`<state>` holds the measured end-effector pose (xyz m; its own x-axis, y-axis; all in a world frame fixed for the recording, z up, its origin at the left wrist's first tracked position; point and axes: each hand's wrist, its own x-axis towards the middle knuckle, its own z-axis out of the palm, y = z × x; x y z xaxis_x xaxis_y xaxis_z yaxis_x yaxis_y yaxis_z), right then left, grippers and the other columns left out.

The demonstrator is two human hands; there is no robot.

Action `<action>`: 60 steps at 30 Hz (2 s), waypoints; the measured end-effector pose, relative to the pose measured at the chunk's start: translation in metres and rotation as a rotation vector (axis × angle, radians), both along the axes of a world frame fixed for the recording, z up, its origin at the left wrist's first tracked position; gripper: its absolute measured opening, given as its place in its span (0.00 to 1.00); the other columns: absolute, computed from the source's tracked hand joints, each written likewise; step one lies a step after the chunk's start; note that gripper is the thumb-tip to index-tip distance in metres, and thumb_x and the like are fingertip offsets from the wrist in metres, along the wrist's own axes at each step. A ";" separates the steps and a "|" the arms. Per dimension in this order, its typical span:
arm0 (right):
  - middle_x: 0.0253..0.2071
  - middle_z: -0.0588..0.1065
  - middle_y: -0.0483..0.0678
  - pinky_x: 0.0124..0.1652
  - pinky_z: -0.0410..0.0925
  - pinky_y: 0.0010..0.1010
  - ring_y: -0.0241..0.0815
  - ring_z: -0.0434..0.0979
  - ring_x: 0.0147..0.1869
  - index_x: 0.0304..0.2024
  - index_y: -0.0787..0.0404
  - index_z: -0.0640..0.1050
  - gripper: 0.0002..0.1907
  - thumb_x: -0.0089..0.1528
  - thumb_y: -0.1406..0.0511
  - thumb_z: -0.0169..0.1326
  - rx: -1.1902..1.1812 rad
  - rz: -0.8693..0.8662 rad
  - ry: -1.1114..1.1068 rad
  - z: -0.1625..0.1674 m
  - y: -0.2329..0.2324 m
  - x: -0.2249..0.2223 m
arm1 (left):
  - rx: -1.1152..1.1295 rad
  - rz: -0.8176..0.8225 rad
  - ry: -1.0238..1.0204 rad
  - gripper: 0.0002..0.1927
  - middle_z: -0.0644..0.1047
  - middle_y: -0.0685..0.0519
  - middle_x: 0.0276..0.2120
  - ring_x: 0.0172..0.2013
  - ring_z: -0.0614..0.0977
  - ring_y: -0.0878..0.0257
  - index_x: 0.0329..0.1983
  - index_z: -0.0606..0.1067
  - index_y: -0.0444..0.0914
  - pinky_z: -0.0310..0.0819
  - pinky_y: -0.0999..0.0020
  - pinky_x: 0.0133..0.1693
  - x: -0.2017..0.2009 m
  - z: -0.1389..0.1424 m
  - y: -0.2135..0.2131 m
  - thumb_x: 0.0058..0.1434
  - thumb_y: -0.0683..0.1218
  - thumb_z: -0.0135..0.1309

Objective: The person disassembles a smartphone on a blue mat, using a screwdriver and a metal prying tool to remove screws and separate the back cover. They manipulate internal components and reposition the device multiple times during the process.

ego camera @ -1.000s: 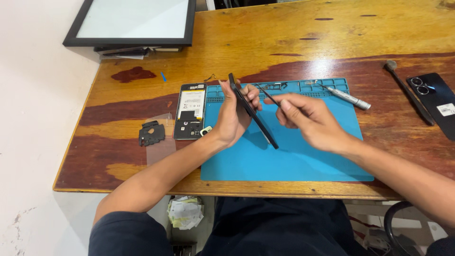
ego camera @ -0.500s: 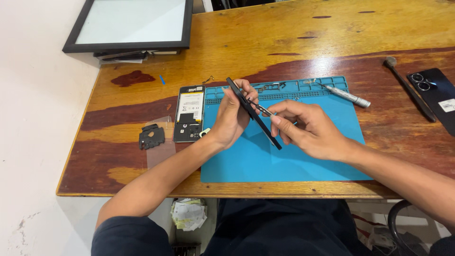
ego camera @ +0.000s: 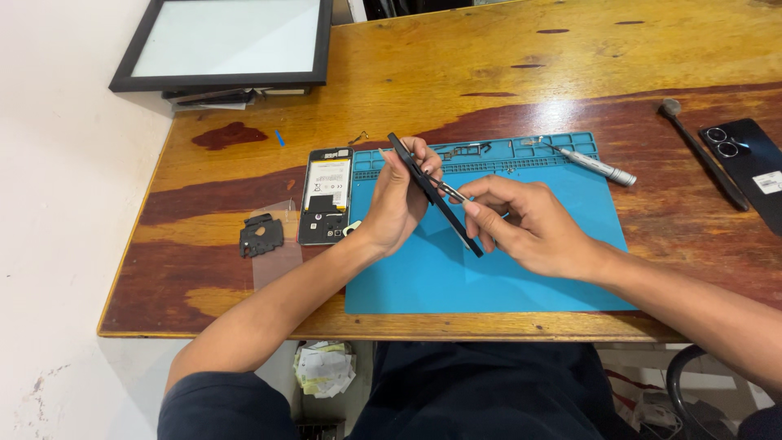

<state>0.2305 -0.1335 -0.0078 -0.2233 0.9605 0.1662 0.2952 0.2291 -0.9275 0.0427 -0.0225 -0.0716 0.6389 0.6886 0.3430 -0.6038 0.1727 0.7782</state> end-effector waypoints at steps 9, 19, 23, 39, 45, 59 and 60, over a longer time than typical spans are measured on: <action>0.25 0.73 0.52 0.24 0.62 0.29 0.31 0.65 0.23 0.59 0.62 0.78 0.15 0.69 0.67 0.53 0.309 -0.189 -0.280 0.014 0.006 0.000 | 0.153 0.427 0.264 0.30 0.72 0.54 0.34 0.37 0.74 0.67 0.41 0.69 0.38 0.71 0.71 0.43 0.023 -0.003 0.009 0.70 0.69 0.38; 0.33 0.76 0.53 0.31 0.66 0.33 0.39 0.72 0.30 0.66 0.60 0.69 0.21 0.71 0.66 0.44 0.192 -0.140 -0.217 0.031 0.037 -0.006 | 0.005 0.593 0.250 0.27 0.67 0.58 0.31 0.33 0.67 0.69 0.38 0.71 0.39 0.63 0.71 0.36 0.064 0.000 0.038 0.72 0.67 0.43; 0.28 0.73 0.50 0.28 0.63 0.32 0.36 0.69 0.26 0.62 0.60 0.74 0.17 0.71 0.66 0.46 0.268 -0.250 -0.253 0.026 0.037 -0.008 | 0.045 0.533 0.246 0.27 0.68 0.58 0.28 0.29 0.67 0.69 0.34 0.71 0.40 0.61 0.71 0.32 0.065 0.003 0.042 0.71 0.67 0.42; 0.24 0.68 0.39 0.25 0.60 0.26 0.27 0.61 0.25 0.65 0.57 0.74 0.19 0.72 0.66 0.45 0.158 -0.235 -0.166 0.018 0.026 -0.008 | 0.062 0.591 0.197 0.27 0.66 0.60 0.26 0.28 0.66 0.72 0.33 0.68 0.41 0.60 0.73 0.29 0.072 -0.002 0.040 0.71 0.67 0.45; 0.21 0.64 0.40 0.24 0.58 0.26 0.27 0.59 0.25 0.65 0.56 0.74 0.19 0.72 0.66 0.45 0.087 -0.196 -0.133 0.018 0.027 -0.001 | 0.117 0.611 0.226 0.26 0.66 0.60 0.26 0.28 0.66 0.73 0.34 0.68 0.41 0.61 0.73 0.29 0.073 -0.003 0.039 0.71 0.67 0.45; 0.35 0.73 0.60 0.31 0.70 0.41 0.52 0.76 0.35 0.74 0.70 0.41 0.84 0.33 0.43 0.78 0.235 0.050 -0.659 0.022 0.032 0.017 | 0.142 0.534 0.259 0.23 0.72 0.58 0.35 0.37 0.71 0.71 0.47 0.70 0.38 0.69 0.73 0.40 0.065 -0.010 0.035 0.74 0.63 0.44; 0.44 0.70 0.66 0.36 0.71 0.43 0.56 0.76 0.41 0.75 0.71 0.40 0.85 0.34 0.43 0.78 0.301 0.065 -0.656 0.020 0.031 0.018 | 0.160 0.534 0.273 0.22 0.73 0.58 0.36 0.38 0.72 0.72 0.50 0.69 0.39 0.70 0.73 0.41 0.064 -0.012 0.031 0.73 0.62 0.44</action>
